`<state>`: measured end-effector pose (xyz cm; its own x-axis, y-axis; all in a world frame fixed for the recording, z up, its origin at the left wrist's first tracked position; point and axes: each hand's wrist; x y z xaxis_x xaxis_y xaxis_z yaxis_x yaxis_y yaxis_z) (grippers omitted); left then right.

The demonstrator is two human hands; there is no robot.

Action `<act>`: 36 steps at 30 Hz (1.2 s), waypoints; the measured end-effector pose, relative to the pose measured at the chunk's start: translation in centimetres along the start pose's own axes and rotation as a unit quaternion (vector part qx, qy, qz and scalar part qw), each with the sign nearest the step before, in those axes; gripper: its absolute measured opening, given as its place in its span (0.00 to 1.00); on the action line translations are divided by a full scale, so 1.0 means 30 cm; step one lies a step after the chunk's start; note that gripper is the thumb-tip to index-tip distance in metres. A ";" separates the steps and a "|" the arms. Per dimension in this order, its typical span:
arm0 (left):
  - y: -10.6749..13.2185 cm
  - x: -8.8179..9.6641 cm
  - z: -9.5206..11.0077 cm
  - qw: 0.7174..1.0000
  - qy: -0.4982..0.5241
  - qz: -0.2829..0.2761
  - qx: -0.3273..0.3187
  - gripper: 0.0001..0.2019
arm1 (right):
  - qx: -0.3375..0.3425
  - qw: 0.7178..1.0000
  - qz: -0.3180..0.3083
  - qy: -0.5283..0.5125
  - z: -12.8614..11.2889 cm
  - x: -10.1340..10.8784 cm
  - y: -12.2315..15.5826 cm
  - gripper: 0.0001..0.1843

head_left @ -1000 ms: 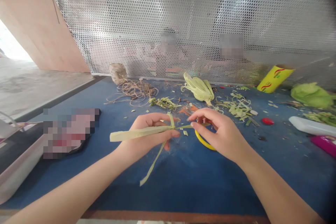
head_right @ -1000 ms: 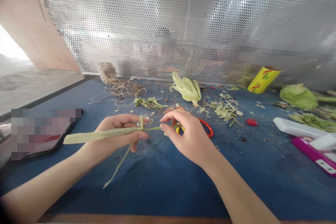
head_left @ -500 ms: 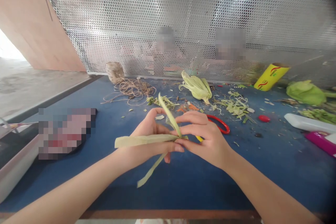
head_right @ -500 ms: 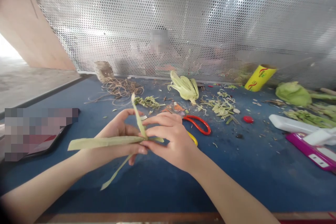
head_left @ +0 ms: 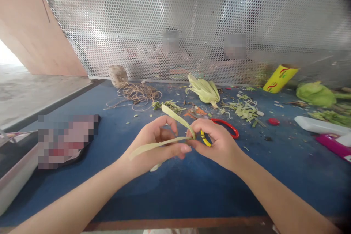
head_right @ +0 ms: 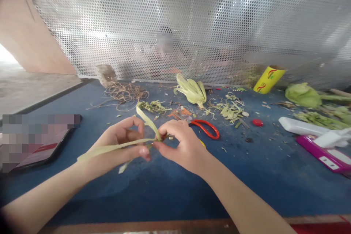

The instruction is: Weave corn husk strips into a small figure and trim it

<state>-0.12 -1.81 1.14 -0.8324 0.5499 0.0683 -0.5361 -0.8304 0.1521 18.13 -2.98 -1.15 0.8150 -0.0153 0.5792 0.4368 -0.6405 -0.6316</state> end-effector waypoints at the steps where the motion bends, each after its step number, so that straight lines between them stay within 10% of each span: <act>1: 0.001 0.001 0.002 0.998 -0.037 0.033 -0.028 0.09 | -0.015 1.000 -0.002 -0.011 -0.004 -0.002 0.000 0.06; 5: 0.000 0.006 0.009 0.968 -0.183 0.153 -0.083 0.08 | -0.035 0.999 -0.019 -0.026 -0.018 -0.015 0.003 0.07; 12: 0.003 0.004 0.007 0.969 -0.158 0.180 -0.053 0.08 | -0.068 0.991 0.070 -0.093 -0.006 -0.024 0.005 0.08; 23: -0.021 -0.022 -0.021 0.996 0.005 0.085 -0.041 0.23 | -0.161 0.941 0.134 -0.266 0.000 -0.048 -0.011 0.04; 36: -0.041 -0.037 -0.052 0.995 -0.001 0.097 -0.019 0.14 | -0.290 0.842 0.192 -0.413 0.002 -0.086 -0.023 0.11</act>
<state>1.25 -1.53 -0.67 -0.9202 0.3799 0.0948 -0.3710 -0.9233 0.0991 15.75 -2.45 -2.24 0.9452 0.0794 -0.3167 0.0173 -0.9808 -0.1943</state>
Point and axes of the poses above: each hand's wrist, its own y-axis away from the middle knuckle, its own x-axis out of the back of the hand, z = x × y, and after that the axes turned 10 degrees about x, right-handed
